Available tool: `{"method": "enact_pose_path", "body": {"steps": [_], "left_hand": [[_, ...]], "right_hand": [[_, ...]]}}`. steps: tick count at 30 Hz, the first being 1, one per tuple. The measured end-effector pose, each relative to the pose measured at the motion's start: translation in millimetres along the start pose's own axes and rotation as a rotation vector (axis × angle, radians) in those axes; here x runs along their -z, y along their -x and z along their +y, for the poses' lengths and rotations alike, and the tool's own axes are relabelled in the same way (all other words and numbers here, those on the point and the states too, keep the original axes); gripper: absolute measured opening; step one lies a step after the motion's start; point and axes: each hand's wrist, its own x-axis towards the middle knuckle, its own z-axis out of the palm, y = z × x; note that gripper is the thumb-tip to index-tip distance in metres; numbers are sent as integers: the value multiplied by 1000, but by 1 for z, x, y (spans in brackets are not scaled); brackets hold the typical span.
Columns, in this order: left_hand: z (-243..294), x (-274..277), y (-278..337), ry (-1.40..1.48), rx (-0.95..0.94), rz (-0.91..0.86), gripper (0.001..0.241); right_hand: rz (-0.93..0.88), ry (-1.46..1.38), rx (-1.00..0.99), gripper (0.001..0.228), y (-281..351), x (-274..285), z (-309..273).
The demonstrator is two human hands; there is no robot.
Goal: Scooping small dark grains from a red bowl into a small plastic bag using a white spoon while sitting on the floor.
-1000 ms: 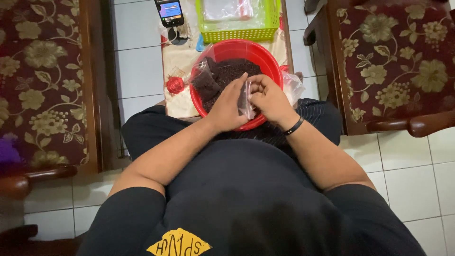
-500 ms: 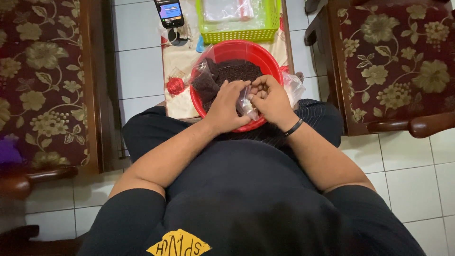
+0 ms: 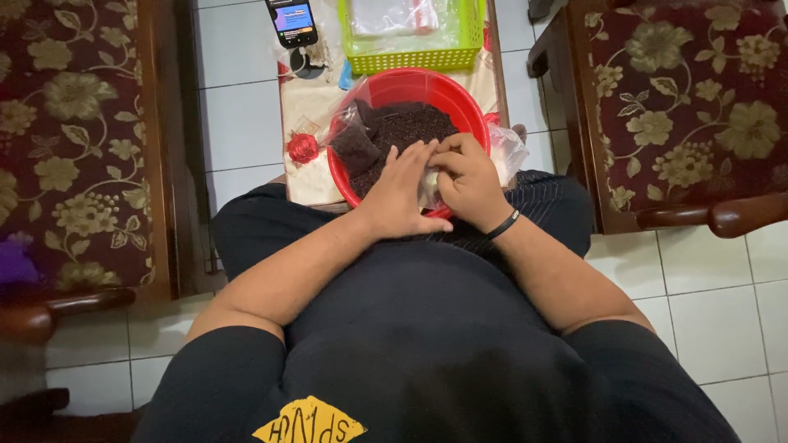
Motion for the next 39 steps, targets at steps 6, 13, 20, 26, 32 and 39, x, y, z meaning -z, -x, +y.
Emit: {"method": "enact_pose_path", "body": {"steps": [6,13,20,26,32,39], "left_hand": [[-11,3,-2,37,-67,76,128],[-34,-5,-2,88,-60,137,114],[-54,-8,8,136,33,319,94],[-89,-26,16,92,69,311,91],[-95,-29,18,72,61,329,91],[-92,-26,19,82,92,328,95]], "right_hand": [[-5,-217,-157,29,-15,20,-33],[-51,-468,-397,27,-10,19,-11],[-704,108,-282,25,10,-13,19],[-955,310,-171,24,16,-44,42],[-1051,410,-96,18,6,-45,42],[-1170,487,40,17,-9,-41,38]]}}
